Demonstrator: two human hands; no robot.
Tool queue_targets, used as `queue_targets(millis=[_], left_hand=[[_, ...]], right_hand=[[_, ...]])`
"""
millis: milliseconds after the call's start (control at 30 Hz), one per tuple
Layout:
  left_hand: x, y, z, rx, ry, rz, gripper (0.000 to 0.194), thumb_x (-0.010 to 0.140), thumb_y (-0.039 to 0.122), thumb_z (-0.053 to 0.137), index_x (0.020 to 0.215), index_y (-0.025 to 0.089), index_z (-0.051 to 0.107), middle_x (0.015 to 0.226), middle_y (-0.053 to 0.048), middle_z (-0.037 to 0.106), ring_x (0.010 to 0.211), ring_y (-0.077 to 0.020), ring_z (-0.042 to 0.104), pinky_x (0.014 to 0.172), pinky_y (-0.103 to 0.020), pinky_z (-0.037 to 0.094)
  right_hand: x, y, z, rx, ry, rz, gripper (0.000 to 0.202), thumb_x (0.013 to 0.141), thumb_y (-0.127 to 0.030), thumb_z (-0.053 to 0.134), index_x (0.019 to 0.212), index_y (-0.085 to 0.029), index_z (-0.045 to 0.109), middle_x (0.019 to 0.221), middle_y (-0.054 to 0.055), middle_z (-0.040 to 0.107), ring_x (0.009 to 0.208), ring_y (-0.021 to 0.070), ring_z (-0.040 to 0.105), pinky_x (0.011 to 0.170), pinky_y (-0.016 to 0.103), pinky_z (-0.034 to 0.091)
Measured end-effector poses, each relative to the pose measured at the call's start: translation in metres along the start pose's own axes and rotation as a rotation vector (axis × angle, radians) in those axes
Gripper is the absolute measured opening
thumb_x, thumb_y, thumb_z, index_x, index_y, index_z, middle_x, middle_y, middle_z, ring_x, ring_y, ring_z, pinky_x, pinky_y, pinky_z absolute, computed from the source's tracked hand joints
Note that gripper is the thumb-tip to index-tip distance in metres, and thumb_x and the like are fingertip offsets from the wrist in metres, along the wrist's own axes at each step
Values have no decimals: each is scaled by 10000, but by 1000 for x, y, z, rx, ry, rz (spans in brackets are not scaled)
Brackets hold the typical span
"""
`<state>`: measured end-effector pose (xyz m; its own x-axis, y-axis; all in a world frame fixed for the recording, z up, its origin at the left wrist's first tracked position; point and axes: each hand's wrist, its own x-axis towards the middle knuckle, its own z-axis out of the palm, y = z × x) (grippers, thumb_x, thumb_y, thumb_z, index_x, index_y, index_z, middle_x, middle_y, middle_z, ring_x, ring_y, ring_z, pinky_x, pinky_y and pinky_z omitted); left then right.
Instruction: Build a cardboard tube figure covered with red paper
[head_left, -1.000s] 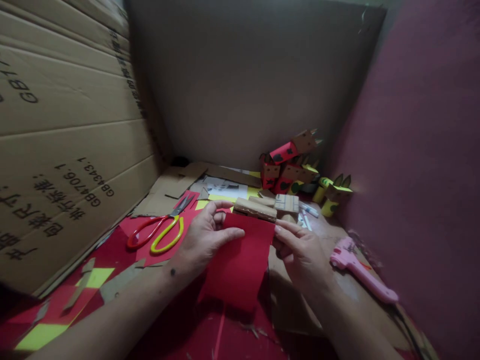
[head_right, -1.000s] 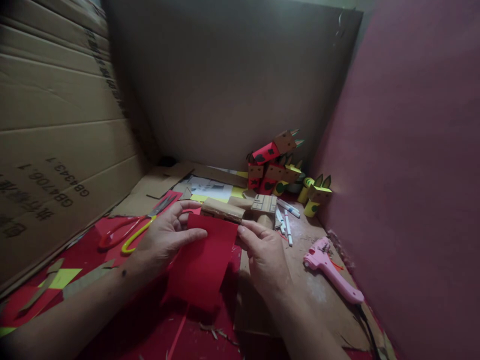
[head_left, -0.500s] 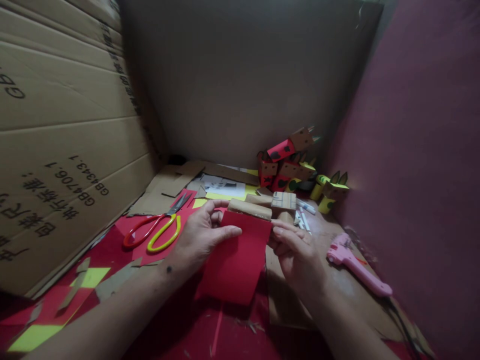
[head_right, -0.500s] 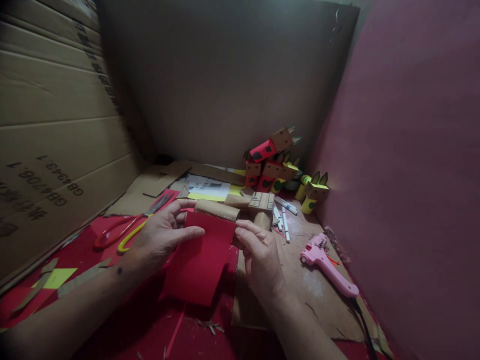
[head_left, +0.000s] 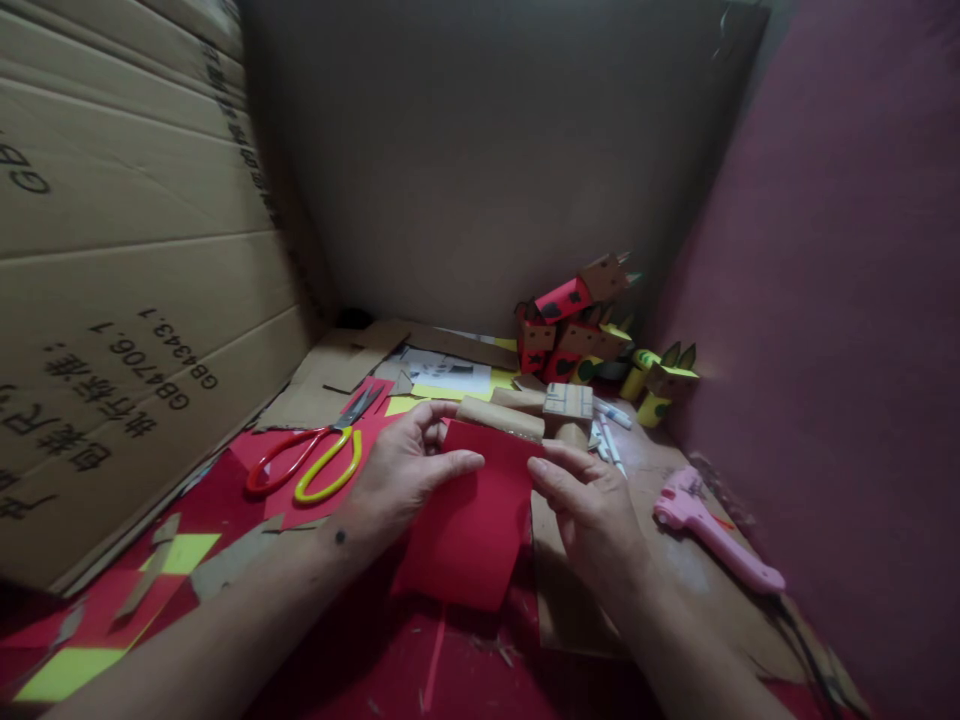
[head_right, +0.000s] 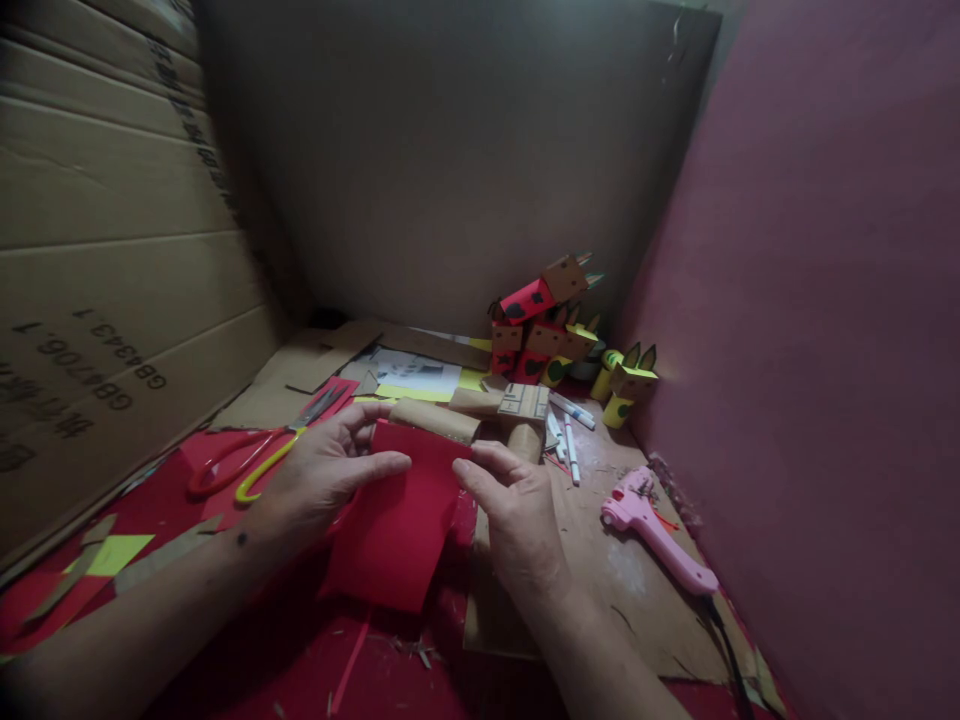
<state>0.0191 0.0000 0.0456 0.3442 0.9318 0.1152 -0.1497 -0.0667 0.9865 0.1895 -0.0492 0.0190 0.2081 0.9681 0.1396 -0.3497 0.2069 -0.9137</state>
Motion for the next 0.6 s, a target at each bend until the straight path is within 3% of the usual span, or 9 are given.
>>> queue_targets(millis=[367,600], left_hand=[[2,-6,0,-13,-24,3,455,650,249,782,1049,196,568,716,27,627,681,-179,645,627,-303,516],[2,0,-5,103,10,22,241,747,347,692,897,172,621,684,22,613,581,-107,541,539,-221,410]], right_hand=[[0,0,2,-19,-9,2,119,688,-277,767,782,-206,751,768,14,690,727,146,593,728,300,482],[0,0,-1,-41,66,-32,84,678,-278,779,748,-234,760,660,-29,671,592,98,531,641,246,460]])
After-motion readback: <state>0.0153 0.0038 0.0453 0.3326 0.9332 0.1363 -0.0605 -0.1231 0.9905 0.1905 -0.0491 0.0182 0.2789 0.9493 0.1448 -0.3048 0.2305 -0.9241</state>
